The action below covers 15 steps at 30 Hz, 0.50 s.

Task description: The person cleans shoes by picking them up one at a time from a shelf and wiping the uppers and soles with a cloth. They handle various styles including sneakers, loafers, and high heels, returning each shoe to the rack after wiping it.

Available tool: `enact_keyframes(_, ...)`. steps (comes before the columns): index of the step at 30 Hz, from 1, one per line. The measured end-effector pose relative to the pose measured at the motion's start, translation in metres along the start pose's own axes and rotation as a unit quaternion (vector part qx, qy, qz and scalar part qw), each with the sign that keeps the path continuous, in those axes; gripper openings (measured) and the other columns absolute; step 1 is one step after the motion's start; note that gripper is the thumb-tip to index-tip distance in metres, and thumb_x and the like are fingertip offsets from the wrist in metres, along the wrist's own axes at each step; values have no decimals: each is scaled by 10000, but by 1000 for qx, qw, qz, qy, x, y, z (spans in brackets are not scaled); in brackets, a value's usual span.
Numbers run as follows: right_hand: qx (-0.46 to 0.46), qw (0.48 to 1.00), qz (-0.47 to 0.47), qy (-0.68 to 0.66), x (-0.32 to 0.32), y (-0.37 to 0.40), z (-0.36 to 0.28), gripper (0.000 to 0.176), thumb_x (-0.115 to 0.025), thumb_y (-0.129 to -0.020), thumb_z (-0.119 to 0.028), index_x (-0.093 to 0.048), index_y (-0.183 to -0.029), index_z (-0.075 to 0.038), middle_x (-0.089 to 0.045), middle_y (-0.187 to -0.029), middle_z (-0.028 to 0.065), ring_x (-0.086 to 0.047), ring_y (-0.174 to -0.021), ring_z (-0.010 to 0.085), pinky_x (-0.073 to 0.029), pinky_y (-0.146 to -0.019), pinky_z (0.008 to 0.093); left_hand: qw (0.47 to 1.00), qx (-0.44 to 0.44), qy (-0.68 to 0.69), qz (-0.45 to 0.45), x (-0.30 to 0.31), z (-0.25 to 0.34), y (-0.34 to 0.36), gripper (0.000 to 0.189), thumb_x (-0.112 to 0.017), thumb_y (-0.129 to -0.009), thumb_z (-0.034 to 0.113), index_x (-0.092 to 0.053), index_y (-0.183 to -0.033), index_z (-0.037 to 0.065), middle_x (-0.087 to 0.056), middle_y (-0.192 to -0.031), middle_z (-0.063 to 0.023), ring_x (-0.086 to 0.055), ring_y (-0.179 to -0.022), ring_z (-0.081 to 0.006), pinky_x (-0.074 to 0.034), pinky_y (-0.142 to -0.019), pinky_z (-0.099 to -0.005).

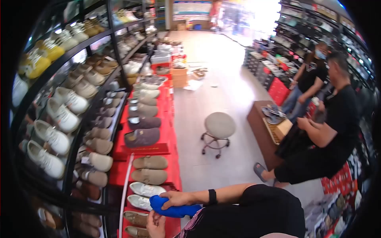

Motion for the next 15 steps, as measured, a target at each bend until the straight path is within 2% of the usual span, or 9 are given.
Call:
enact_keyframes(3, 1, 996, 77, -34, 11, 25, 14, 668, -657, -779, -212, -346, -1314, 40, -538, -1125, 140, -528, -995, 192, -452, -833, 302, 999, -22, 22, -41, -23, -3, -11, 503, -612, -853, 127, -398, -1274, -46, -560, -1131, -139, -553, -987, -204, -449, -848, -301)
enact_keyframes(5, 21, 991, 82, -107, 15, 37, 18, 615, -643, -796, -194, -348, -1290, 22, -540, -1086, 128, -527, -968, 181, -456, -816, 300, 991, -13, 94, -99, -49, -10, -20, 581, -627, -846, 146, -334, -1315, -34, -552, -1144, -142, -547, -1016, -230, -452, -866, -322)
enact_keyframes(6, 70, 984, 111, -124, 21, 43, 15, 497, -626, -797, -147, -390, -1208, 0, -544, -978, 109, -569, -866, 179, -499, -707, 326, 983, 4, 107, -149, -66, -5, -20, 669, -629, -846, 156, -242, -1361, -21, -522, -1191, -137, -542, -1028, -242, -449, -889, -332)
enact_keyframes(7, 71, 983, 116, -126, 25, 48, 18, 497, -626, -797, -147, -390, -1208, 0, -544, -978, 109, -569, -866, 179, -499, -707, 326, 982, 3, 106, -154, -73, -3, -21, 669, -629, -846, 156, -242, -1361, -21, -522, -1191, -137, -542, -1028, -242, -449, -889, -332)
enact_keyframes(9, 98, 980, 125, -120, 30, 55, 17, 526, -635, -810, -196, -382, -1231, -7, -534, -1057, 105, -528, -937, 163, -464, -791, 299, 988, -46, 93, -112, -79, 0, -27, 739, -708, -740, 70, -277, -1334, -18, -528, -1127, -150, -573, -963, -186, -488, -749, -265)
enact_keyframes(10, 101, 980, 122, -120, 32, 57, 20, 526, -635, -810, -196, -382, -1231, -7, -534, -1057, 105, -528, -937, 163, -464, -791, 299, 988, -69, 89, -111, -86, -1, -32, 841, -715, -717, 36, -182, -1366, 1, -488, -1162, -157, -566, -977, -195, -504, -741, -266)
enact_keyframes(11, 122, 978, 141, -97, 36, 59, 19, 529, -635, -811, -200, -380, -1235, -16, -536, -1038, 94, -530, -919, 157, -466, -777, 294, 988, -68, 87, -106, -90, -4, -33, 841, -715, -717, 36, -182, -1366, 1, -488, -1162, -157, -566, -977, -195, -504, -741, -266)
enact_keyframes(13, 139, 977, 144, -77, 37, 64, 20, 531, -636, -811, -205, -379, -1239, -25, -538, -1019, 83, -532, -902, 152, -469, -762, 288, 976, -21, 183, -115, -99, 2, -31, 836, -741, -679, 17, -231, -1341, -16, -404, -1242, -152, -498, -1083, -242, -481, -851, -326)
enact_keyframes(15, 62, 989, 108, -80, 34, 68, 32, 527, -638, -810, -213, -382, -1238, -44, -537, -990, 67, -529, -869, 140, -469, -731, 272, 980, -31, 163, -106, -103, 21, -26, 790, -739, -680, 29, -272, -1314, -31, -455, -1196, -155, -520, -1053, -228, -471, -875, -335)
Point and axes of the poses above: each hand's wrist, its own y-axis away from the middle knuckle, its own x-axis out of the back of the hand, z = x × y, the point moved 9 cm from there along -y, towards the middle knuckle
